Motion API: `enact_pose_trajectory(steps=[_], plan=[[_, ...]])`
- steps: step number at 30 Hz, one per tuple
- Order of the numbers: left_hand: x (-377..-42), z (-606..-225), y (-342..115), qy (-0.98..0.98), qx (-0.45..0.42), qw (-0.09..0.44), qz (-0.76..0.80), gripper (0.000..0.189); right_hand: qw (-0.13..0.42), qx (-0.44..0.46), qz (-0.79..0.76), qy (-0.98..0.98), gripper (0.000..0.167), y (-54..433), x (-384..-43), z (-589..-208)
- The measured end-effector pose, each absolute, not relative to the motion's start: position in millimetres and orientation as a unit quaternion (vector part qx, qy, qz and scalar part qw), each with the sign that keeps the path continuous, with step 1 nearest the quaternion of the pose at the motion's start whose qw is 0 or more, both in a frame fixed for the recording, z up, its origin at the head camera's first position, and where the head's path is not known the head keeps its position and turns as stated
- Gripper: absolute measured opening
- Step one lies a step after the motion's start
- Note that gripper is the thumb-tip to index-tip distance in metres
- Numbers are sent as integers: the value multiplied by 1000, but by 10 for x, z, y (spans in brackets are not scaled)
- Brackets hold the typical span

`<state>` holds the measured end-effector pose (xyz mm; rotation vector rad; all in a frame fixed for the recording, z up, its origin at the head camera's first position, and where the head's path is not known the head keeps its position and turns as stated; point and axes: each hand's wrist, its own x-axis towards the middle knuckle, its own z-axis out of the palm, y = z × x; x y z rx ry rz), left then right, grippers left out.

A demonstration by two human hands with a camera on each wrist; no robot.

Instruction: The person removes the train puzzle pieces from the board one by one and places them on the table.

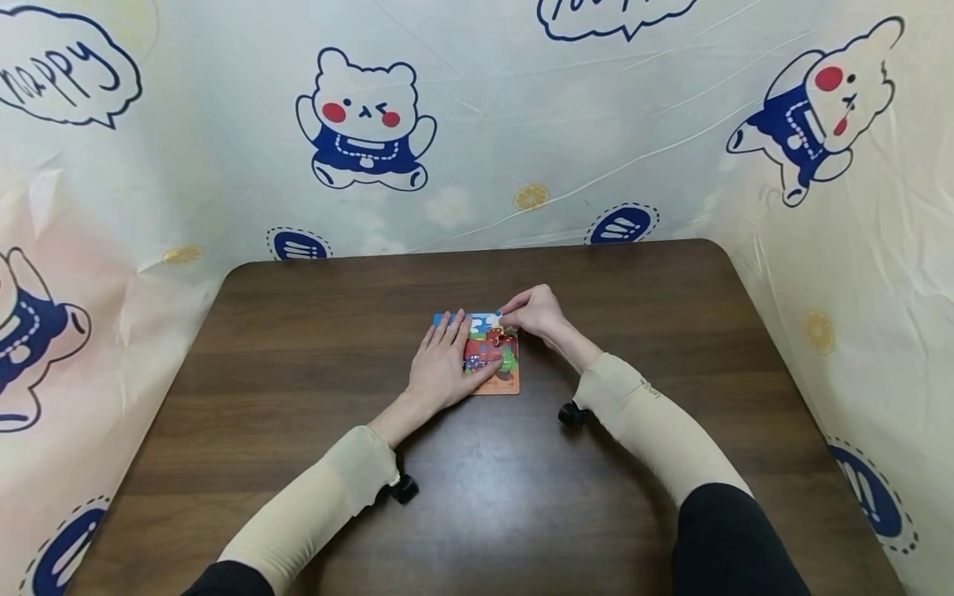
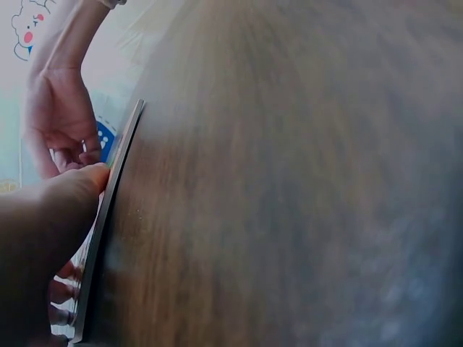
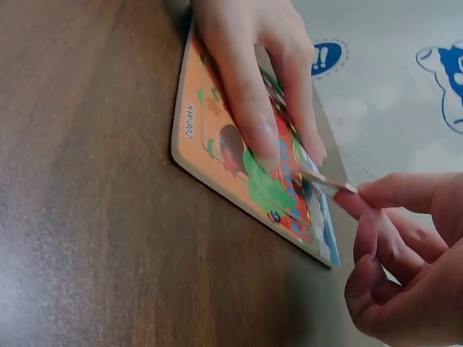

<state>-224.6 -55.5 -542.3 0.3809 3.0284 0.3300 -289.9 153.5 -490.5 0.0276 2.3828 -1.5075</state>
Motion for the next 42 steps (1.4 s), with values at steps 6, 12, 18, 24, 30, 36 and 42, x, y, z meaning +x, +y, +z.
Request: enact_pose_trajectory(steps=[6, 12, 18, 24, 30, 36, 42], plan=[[-2242, -5424, -559, 988, 122, 35, 88, 111, 143, 24, -500, 854, 20, 1425, -2834, -4839], [-2244, -5430, -552, 988, 127, 37, 83, 110, 149, 28, -511, 846, 23, 1455, -2842, -4838], [-2233, -5433, -555, 987, 133, 39, 76, 110, 182, 27, -547, 816, 28, 1582, -2897, -4923], [-2239, -5428, -569, 988, 133, 40, 69, 109, 188, 16, -559, 807, 31, 1617, -2935, -4950], [-2234, -5423, -570, 988, 130, 49, 69, 110, 193, 37, -575, 794, 34, 1618, -2941, -4997], [-2221, -5408, -571, 988, 131, 55, 64, 109, 177, 39, -563, 807, 30, 1594, -2906, -5006], [-2218, -5372, -551, 988, 127, 65, 57, 108, 163, 46, -561, 810, 29, 1553, -2847, -4984]])
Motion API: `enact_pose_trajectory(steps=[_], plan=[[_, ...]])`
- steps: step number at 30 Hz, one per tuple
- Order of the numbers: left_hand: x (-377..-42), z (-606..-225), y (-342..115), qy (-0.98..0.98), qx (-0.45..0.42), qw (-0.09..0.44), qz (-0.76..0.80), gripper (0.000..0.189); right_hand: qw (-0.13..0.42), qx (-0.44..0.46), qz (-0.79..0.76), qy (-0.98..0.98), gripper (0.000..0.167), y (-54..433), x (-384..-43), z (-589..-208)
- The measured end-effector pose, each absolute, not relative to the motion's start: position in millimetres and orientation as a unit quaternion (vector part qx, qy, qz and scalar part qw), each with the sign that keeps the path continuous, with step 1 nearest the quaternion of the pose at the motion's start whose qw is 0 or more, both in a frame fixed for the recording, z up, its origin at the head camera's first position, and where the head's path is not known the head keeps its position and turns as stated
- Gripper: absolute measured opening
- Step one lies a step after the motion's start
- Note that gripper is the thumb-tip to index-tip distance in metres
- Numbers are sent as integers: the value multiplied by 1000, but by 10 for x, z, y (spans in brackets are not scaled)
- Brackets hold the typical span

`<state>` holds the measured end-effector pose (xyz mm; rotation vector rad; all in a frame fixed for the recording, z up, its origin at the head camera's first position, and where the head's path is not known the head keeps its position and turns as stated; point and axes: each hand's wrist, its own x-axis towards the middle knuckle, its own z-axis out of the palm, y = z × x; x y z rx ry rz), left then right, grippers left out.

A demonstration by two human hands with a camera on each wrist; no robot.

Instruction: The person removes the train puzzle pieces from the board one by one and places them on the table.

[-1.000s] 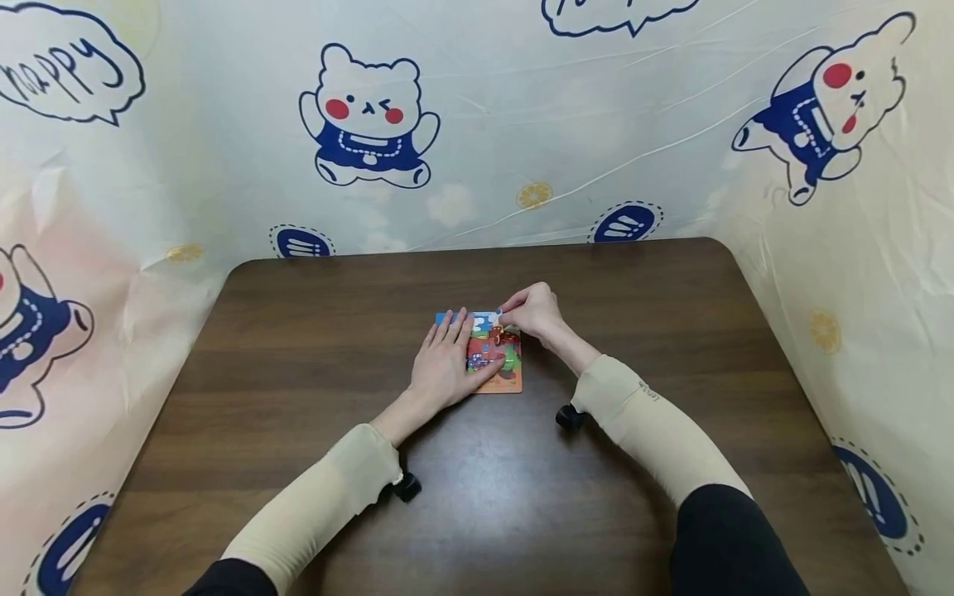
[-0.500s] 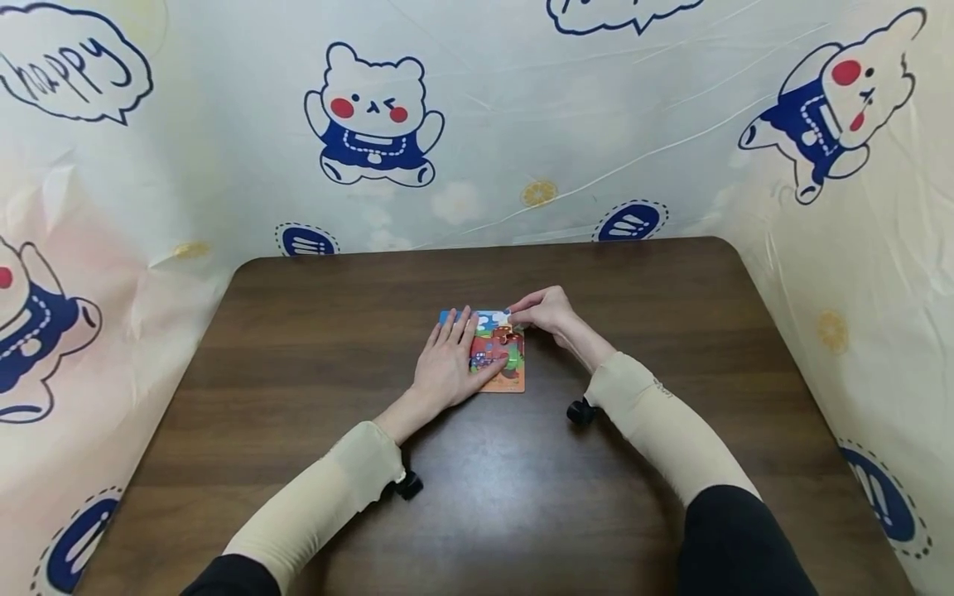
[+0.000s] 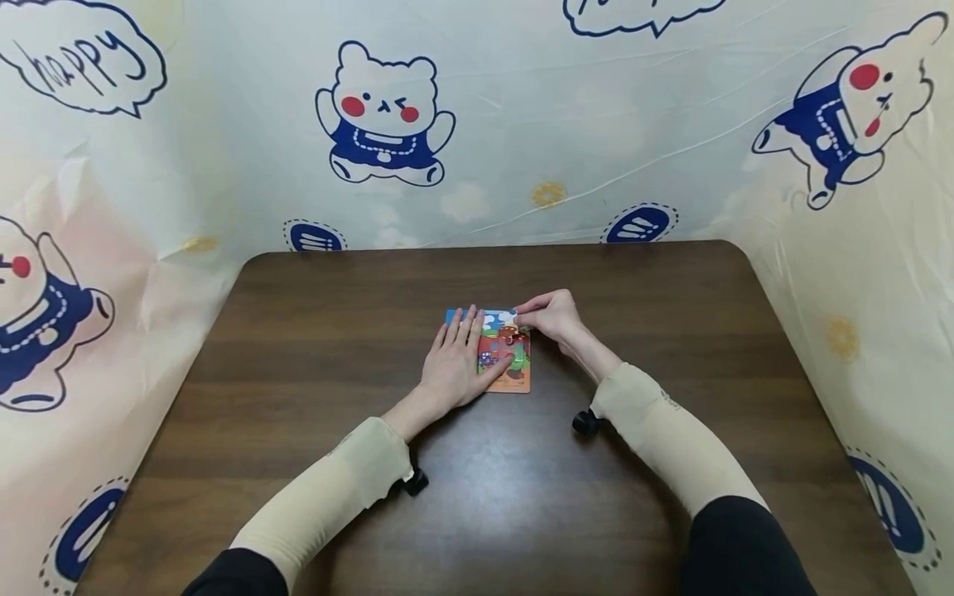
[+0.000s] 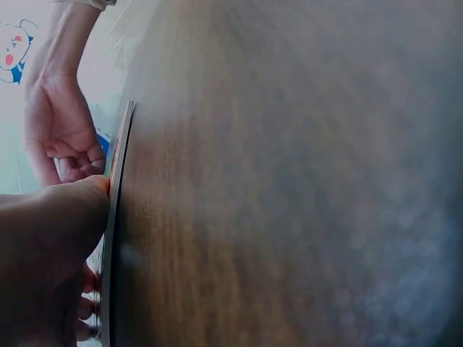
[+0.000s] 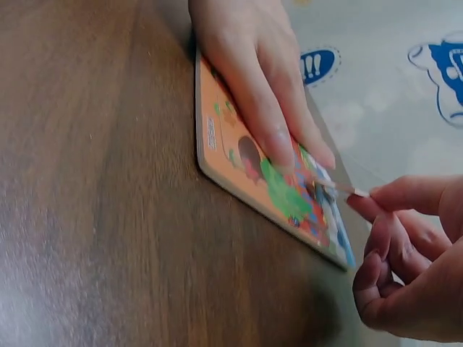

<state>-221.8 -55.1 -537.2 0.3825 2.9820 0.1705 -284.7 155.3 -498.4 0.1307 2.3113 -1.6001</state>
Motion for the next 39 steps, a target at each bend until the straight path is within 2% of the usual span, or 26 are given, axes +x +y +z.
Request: enact_pose_trajectory(steps=[6, 13, 27, 32, 39], plan=[[-2216, -5352, -514, 988, 129, 73, 51, 107, 164, 43, -552, 816, 29, 1580, -2801, -4954], [-2218, -5370, -499, 987, 134, 61, 58, 107, 184, 42, -582, 791, 36, 1708, -2887, -5031], [-2190, -5356, -516, 987, 134, 70, 49, 105, 164, 3, -539, 826, 23, 1618, -2815, -4942], [-2206, -5377, -525, 986, 135, 77, 56, 106, 173, 12, -551, 816, 30, 1737, -2873, -4915], [-2202, -5376, -556, 988, 127, 69, 53, 105, 171, 15, -553, 815, 39, 2147, -2993, -4869]])
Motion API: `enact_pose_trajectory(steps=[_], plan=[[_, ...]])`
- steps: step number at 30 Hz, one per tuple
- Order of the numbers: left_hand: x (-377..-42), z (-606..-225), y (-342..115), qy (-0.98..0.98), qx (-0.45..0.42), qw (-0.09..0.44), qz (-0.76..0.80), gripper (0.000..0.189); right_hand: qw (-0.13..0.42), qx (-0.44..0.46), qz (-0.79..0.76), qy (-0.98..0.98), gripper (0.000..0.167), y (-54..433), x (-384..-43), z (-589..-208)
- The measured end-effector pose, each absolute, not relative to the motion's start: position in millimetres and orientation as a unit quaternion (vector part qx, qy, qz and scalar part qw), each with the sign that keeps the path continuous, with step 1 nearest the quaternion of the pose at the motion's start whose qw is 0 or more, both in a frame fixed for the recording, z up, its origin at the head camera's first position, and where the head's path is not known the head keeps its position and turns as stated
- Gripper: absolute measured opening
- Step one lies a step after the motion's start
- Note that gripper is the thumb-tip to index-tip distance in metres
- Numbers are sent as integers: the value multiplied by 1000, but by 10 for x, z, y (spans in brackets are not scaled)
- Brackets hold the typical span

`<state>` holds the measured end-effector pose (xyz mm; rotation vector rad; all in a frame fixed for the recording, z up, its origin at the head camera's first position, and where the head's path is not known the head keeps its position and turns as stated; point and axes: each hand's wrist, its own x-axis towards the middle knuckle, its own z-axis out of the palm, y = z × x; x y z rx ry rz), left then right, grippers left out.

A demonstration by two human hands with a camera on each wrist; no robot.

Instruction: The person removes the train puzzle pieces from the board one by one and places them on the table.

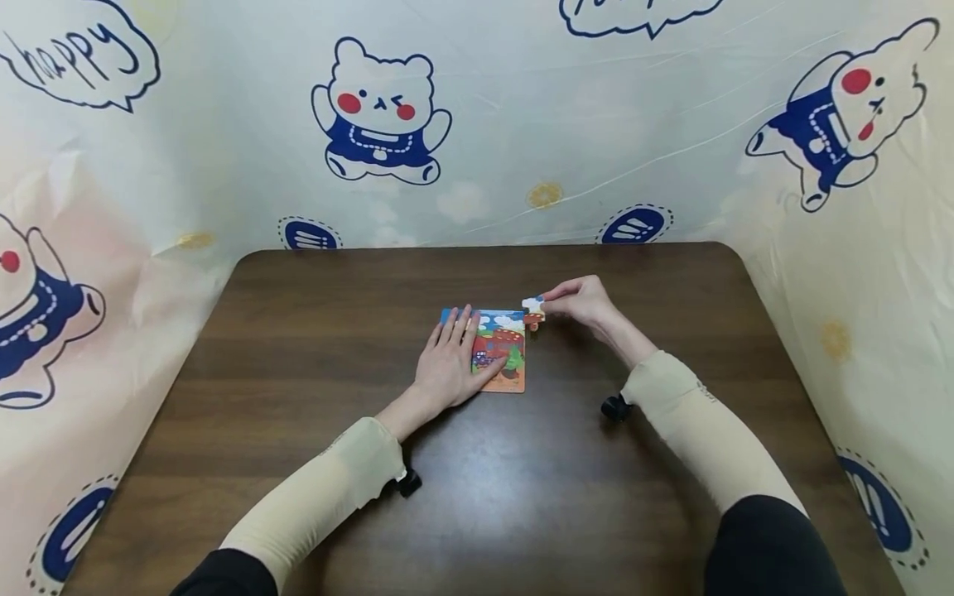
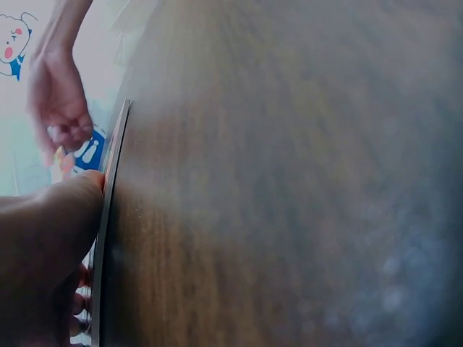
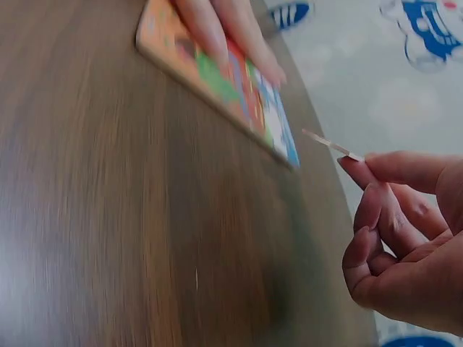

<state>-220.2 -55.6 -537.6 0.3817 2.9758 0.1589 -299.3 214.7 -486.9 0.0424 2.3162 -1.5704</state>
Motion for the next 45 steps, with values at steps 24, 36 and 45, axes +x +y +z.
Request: enact_pose_trajectory(steps=[24, 36, 45], plan=[[-2194, -5308, -695, 990, 102, 84, 59, 107, 209, 42, -475, 854, 46, 2937, -3059, -4896], [-2235, -5267, -757, 989, 104, 91, 59, 108, 210, 32, -471, 856, 45, 2933, -3095, -4936], [-2240, -5268, -754, 988, 107, 96, 60, 107, 172, 24, -456, 873, 45, 2881, -3034, -4952]])
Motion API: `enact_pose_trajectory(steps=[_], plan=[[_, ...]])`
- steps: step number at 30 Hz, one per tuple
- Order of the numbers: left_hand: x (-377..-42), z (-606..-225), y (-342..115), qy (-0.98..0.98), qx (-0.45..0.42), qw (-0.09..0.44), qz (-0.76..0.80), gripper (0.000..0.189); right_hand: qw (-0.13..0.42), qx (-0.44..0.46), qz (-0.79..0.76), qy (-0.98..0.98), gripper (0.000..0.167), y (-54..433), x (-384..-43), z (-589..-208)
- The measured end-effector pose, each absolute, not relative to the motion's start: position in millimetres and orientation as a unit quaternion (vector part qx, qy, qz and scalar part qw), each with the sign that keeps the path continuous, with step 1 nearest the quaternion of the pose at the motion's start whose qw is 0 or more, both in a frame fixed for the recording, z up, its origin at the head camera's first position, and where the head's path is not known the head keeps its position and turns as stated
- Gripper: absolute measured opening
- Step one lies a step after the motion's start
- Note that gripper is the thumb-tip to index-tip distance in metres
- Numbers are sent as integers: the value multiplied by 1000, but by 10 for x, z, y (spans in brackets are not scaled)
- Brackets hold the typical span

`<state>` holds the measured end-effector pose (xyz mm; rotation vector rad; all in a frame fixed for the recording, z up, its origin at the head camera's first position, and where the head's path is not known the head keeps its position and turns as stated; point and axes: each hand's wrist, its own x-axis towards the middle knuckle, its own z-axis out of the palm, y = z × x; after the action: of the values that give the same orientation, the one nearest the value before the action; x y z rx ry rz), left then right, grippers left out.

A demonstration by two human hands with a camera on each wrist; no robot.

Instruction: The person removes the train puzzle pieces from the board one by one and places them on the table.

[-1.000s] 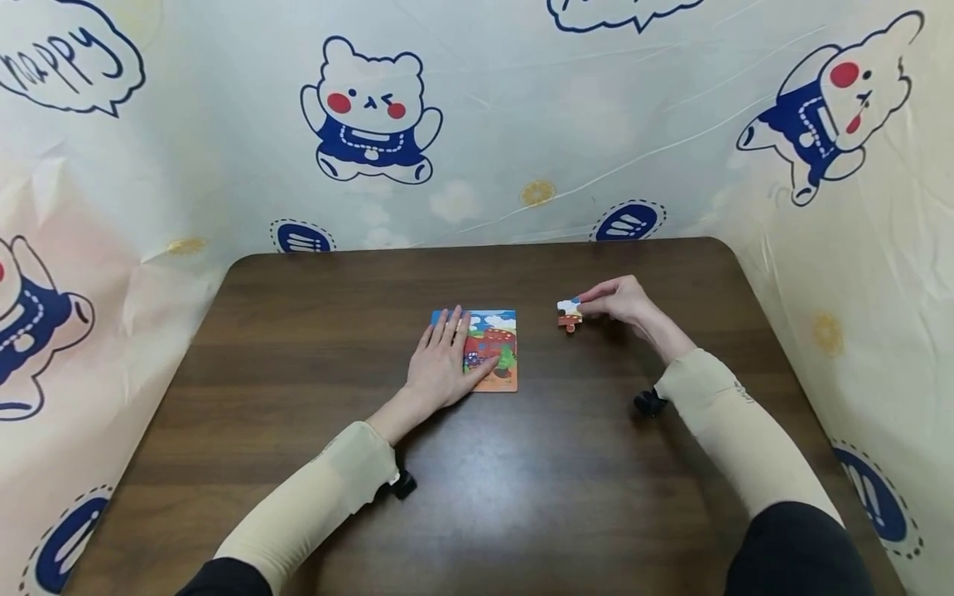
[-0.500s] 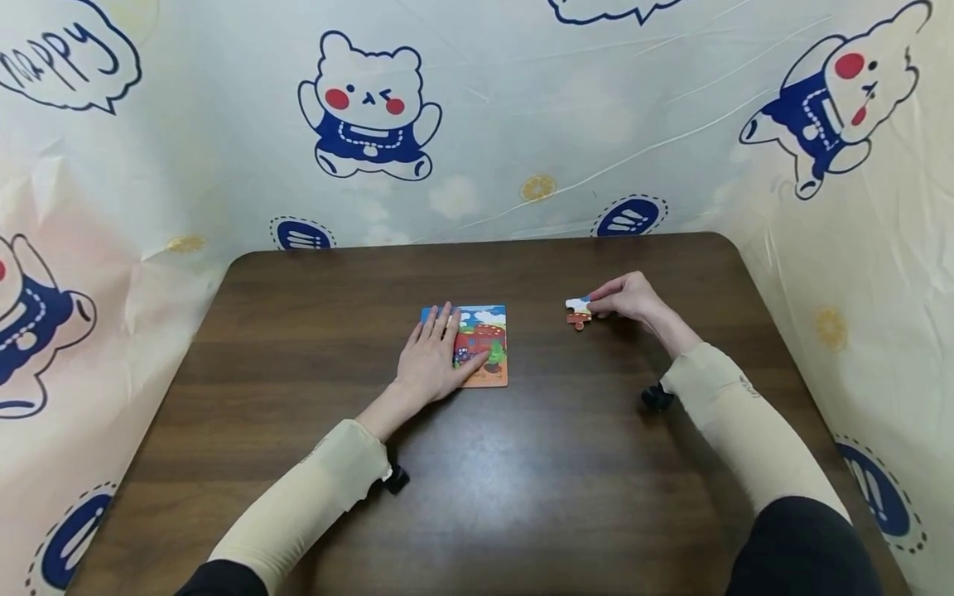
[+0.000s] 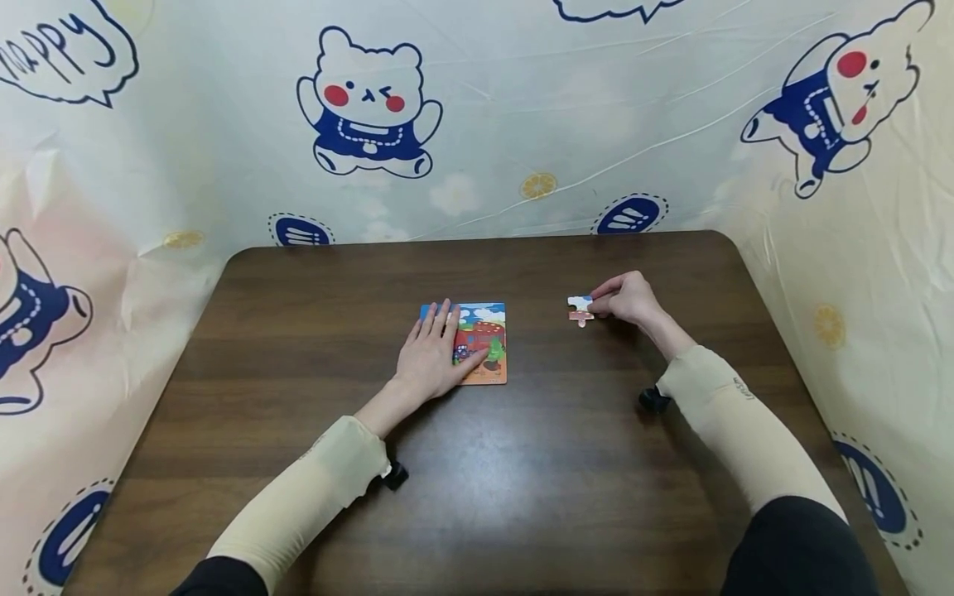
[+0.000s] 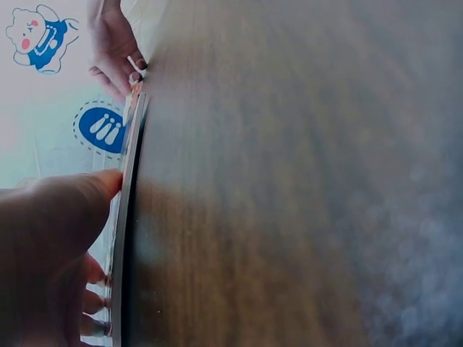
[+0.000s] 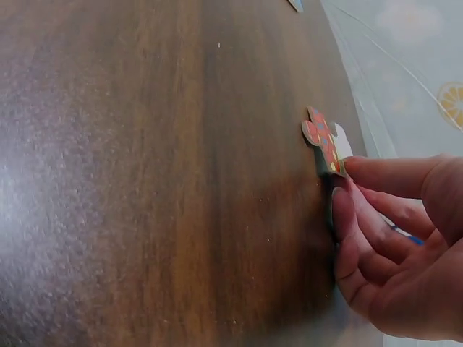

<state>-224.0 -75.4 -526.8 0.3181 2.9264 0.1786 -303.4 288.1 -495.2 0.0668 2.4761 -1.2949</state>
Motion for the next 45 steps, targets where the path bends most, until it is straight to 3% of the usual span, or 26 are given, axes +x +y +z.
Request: enact_pose_trajectory(steps=[31, 45], plan=[[-2270, -5277, -930, 988, 97, 83, 91, 107, 174, 23, -444, 878, 39, 2837, -3032, -4873], [-2274, -5285, -1128, 987, 78, 70, 121, 121, 208, -54, -482, 849, 36, 1997, -3088, -4721]])
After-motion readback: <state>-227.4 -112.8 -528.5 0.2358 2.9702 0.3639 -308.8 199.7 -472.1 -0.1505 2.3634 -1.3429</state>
